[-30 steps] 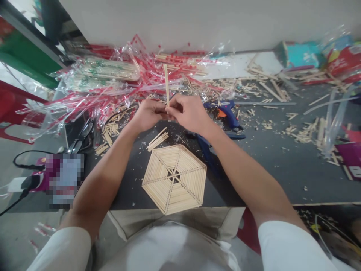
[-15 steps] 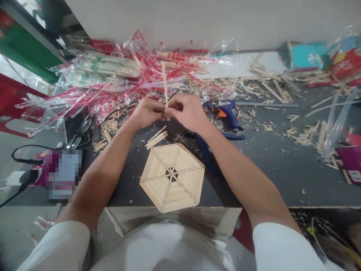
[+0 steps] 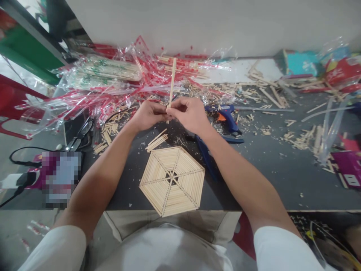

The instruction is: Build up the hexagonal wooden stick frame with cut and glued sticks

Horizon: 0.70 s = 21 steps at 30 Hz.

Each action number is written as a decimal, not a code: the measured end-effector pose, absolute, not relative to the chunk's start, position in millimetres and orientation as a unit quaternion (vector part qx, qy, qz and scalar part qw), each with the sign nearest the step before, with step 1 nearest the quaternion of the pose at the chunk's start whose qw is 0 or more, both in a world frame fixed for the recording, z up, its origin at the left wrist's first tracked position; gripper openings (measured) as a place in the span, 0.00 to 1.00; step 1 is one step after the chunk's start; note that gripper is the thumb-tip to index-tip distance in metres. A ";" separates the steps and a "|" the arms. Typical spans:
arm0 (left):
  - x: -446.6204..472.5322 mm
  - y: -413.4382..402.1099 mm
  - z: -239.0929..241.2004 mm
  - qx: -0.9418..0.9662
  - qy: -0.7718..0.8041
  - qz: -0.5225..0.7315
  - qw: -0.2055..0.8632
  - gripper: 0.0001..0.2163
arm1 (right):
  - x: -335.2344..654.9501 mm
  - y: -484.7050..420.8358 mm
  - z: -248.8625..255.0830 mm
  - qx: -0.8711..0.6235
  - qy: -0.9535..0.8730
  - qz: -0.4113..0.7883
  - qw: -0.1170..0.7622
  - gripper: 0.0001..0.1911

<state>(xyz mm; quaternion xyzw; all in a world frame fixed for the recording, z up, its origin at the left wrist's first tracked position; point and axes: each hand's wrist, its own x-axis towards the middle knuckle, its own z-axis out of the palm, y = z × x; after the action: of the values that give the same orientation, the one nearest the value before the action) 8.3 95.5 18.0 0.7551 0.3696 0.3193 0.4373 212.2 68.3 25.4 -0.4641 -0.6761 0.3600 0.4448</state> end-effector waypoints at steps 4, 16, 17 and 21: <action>9.2 90.7 35.0 0.756 0.351 0.303 0.463 0.12 | 215.1 70.5 31.2 -0.452 -0.664 0.381 0.458 0.16; 8.2 82.0 58.5 0.747 0.350 0.280 0.491 0.08 | 205.7 56.7 50.4 -0.467 -0.617 0.429 0.467 0.13; 7.1 81.9 59.3 0.744 0.351 0.277 0.497 0.08 | 205.4 56.1 52.3 -0.468 -0.617 0.434 0.461 0.13; 2.6 81.7 61.3 0.734 0.364 0.250 0.516 0.08 | 214.9 54.9 60.1 -0.484 -0.650 0.443 0.383 0.09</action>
<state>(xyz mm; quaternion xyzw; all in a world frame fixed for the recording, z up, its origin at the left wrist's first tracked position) 2.6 81.7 61.3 0.7336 0.3639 0.2503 0.5165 214.9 54.9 60.1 -0.4838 -0.6501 0.4434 0.3830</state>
